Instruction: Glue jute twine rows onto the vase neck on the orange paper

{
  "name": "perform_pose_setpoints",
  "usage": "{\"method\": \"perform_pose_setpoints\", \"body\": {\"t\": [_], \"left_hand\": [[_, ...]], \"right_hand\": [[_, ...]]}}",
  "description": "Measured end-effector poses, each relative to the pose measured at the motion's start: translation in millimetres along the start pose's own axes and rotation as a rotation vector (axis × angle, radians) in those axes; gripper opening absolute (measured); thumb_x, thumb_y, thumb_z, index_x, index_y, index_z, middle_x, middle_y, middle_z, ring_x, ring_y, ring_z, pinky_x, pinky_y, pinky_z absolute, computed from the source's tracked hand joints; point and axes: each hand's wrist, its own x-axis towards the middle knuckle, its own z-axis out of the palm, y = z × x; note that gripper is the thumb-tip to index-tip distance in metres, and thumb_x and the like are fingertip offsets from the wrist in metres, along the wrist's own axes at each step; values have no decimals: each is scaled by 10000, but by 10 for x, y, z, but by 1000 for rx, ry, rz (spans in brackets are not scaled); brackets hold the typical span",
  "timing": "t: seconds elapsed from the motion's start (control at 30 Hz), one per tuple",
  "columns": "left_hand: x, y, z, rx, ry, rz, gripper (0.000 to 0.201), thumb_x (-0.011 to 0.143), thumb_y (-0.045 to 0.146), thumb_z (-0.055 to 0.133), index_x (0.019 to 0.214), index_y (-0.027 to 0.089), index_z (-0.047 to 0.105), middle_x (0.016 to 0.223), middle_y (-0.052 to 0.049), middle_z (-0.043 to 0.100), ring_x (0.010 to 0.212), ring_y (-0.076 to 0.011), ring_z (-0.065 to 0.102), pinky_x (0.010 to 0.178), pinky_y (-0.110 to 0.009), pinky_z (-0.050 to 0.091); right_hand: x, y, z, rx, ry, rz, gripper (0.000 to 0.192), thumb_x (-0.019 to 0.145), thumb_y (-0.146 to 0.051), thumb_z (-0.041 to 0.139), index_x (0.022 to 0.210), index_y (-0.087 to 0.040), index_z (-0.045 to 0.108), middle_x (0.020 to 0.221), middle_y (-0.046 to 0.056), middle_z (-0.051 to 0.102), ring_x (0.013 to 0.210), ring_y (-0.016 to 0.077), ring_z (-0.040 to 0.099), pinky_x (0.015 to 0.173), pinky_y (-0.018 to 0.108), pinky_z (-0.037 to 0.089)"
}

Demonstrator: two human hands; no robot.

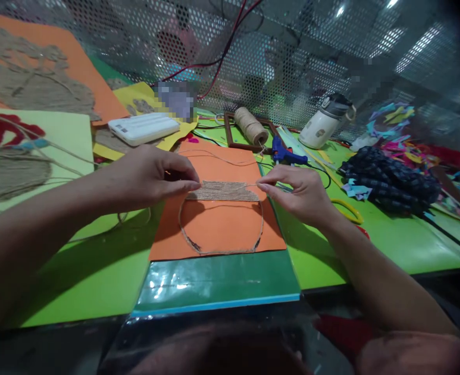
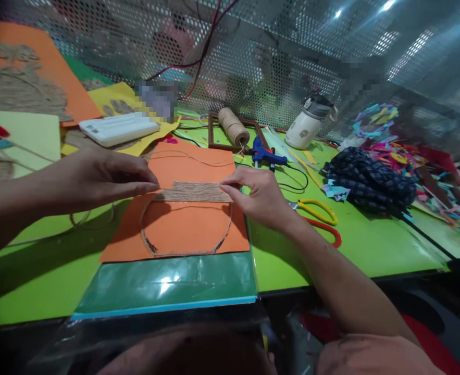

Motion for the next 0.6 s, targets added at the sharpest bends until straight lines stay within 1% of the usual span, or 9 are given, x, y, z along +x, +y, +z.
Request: {"method": "perform_pose_setpoints", "body": {"t": [0.13,0.23,0.4,0.5,0.6], "left_hand": [[13,-1,26,23,-6,28,301,756,483,645,793,225,796,713,-18,731,671,-195,643,643,-300,436],[33,-23,5,39,9,26,302,756,485,658,812,226,803,720,-11,748,689,-202,654,638,-290,433],[64,-91,-47,25,43,66,340,814,498,655,886,198,796,789,2,776,759,-194,660,704,-264,445],[72,-131,-26,-12,45,41,276,782,466,709,860,219,806,738,-10,773,704,-210,659,651,-277,448],[60,-157,22,-19,27,66,265,832,414,645,870,213,813,728,-10,775,707,-201,655,658,-279,440]], "right_hand": [[-11,-48,21,11,51,11,100,949,-212,716,924,-207,812,834,31,781,736,168,703,717,305,566],[-7,-35,33,48,21,49,112,941,-228,706,909,-196,809,850,38,787,750,170,705,721,306,571],[21,28,15,83,-37,105,121,904,-265,732,837,-176,778,802,40,764,728,156,677,692,288,544],[38,41,-1,61,-64,69,114,896,-249,743,809,-176,744,778,33,727,718,151,652,695,291,531],[25,56,14,47,-67,-4,101,903,-214,725,808,-182,712,793,29,695,754,155,642,733,307,530]]}}
